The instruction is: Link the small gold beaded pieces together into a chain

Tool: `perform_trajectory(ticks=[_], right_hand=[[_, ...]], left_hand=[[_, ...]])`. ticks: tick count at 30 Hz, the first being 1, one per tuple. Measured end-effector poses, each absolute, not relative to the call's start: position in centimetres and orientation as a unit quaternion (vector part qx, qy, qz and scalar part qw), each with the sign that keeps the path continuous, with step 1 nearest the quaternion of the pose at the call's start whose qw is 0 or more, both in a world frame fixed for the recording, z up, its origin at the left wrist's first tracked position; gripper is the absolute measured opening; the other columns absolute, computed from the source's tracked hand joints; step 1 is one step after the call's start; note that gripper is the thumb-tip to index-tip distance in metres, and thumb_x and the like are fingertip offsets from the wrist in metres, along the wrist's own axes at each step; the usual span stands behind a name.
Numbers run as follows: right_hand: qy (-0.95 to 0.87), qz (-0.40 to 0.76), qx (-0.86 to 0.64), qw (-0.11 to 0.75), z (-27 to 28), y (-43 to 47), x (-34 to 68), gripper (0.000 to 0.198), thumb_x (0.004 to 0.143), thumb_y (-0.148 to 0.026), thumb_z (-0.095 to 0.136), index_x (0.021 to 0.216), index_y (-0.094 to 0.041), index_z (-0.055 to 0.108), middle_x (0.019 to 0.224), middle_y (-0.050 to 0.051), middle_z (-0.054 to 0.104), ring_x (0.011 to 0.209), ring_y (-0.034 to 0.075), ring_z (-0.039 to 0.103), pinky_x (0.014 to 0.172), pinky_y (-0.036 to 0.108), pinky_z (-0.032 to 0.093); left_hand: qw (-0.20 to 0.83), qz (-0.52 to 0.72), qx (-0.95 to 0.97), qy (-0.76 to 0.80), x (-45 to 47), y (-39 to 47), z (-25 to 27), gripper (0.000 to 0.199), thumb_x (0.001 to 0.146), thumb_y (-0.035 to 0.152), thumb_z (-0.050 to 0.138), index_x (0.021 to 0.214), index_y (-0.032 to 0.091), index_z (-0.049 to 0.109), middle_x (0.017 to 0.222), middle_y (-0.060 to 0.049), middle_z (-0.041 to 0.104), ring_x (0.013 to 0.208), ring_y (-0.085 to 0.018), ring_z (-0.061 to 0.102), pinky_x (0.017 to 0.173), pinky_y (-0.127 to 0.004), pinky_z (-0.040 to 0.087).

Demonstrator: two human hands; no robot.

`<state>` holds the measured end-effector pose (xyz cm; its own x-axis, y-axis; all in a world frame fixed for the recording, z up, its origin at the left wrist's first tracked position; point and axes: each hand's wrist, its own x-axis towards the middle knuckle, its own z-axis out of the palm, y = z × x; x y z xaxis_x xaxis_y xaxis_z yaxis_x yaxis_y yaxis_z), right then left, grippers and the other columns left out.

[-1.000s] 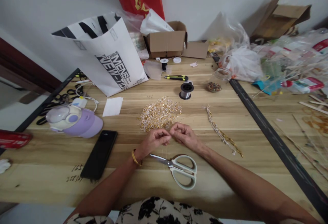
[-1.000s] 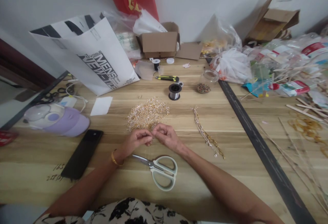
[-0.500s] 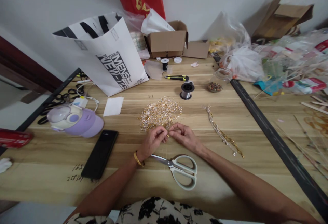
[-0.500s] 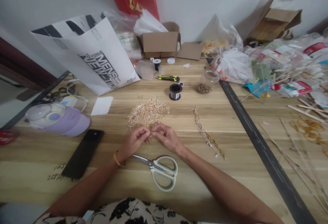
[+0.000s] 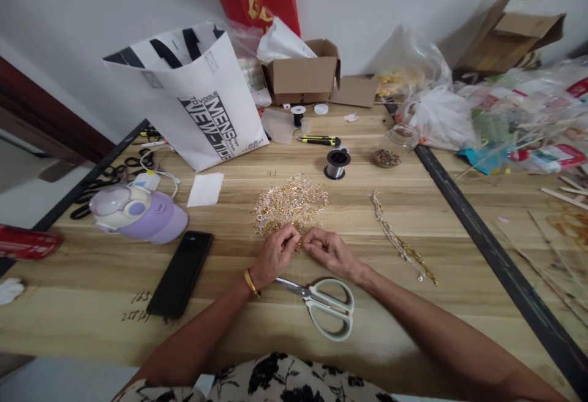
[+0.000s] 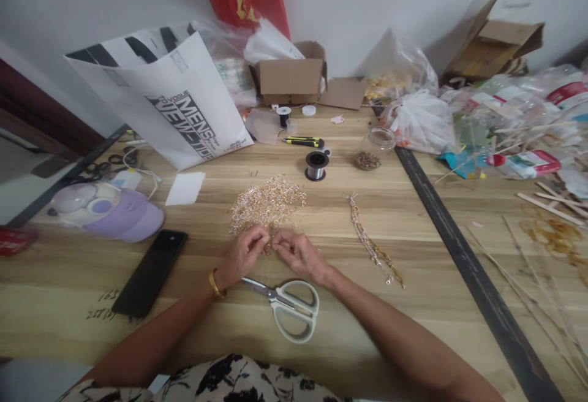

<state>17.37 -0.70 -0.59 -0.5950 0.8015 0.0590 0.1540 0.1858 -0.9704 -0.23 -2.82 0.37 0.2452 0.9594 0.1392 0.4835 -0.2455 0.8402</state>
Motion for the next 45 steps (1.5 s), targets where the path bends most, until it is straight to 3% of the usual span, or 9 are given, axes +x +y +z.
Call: perform_trajectory(ticks=[11, 16, 20, 27, 45], right_hand=[[-0.702, 0.53, -0.373, 0.297, -1.0, -0.8, 17.2, 0.023, 0.087, -0.037, 0.052, 0.075, -0.017, 0.055, 0.057, -0.004, 0.043, 0.051, 0.01, 0.034, 0.048, 0.022, 0.024], [-0.709, 0.517, -0.373, 0.302, -1.1, -0.7, 17.3, 0.023, 0.088, -0.036, 0.051, 0.076, -0.016, 0.055, 0.061, -0.003, 0.048, 0.053, 0.009, 0.037, 0.05, 0.022, 0.028], [-0.707, 0.508, -0.386, 0.304, -1.1, -0.7, 17.4, 0.027, 0.087, -0.04, 0.051, 0.076, -0.016, 0.055, 0.057, -0.004, 0.042, 0.052, 0.009, 0.035, 0.049, 0.022, 0.027], [-0.711, 0.496, -0.401, 0.297, -0.7, -0.8, 17.2, 0.027, 0.087, -0.041, 0.051, 0.075, -0.016, 0.053, 0.058, -0.004, 0.043, 0.053, 0.009, 0.035, 0.049, 0.021, 0.028], [-0.805, 0.38, -0.408, 0.202, 0.6, -0.5, 18.0, 0.02, 0.089, -0.031, 0.047, 0.077, -0.016, 0.05, 0.057, -0.006, 0.04, 0.051, 0.008, 0.033, 0.048, 0.021, 0.025]], left_hand=[[0.554, 0.374, 0.578, 0.468, -0.7, -2.1, 0.7, 0.028, 0.084, 0.04, 0.055, 0.072, 0.014, 0.054, 0.062, 0.0, 0.055, 0.061, -0.012, 0.054, 0.062, -0.023, 0.045], [0.605, 0.364, 0.544, 0.454, -0.9, -2.0, 0.8, 0.034, 0.082, 0.043, 0.058, 0.069, 0.011, 0.057, 0.062, -0.001, 0.057, 0.058, -0.011, 0.055, 0.059, -0.022, 0.045], [0.639, 0.364, 0.512, 0.444, -1.4, -1.9, 0.6, 0.035, 0.08, 0.044, 0.06, 0.074, 0.01, 0.062, 0.066, -0.003, 0.062, 0.06, -0.011, 0.057, 0.06, -0.022, 0.046], [0.656, 0.351, 0.509, 0.433, -2.0, -1.7, -0.2, 0.029, 0.066, 0.033, 0.075, 0.08, 0.009, 0.066, 0.065, -0.002, 0.063, 0.061, -0.011, 0.058, 0.063, -0.023, 0.047], [0.617, 0.357, 0.551, 0.434, -2.3, -1.5, -1.4, 0.016, 0.063, 0.022, 0.072, 0.069, 0.01, 0.062, 0.062, -0.001, 0.062, 0.058, -0.01, 0.054, 0.057, -0.021, 0.042]])
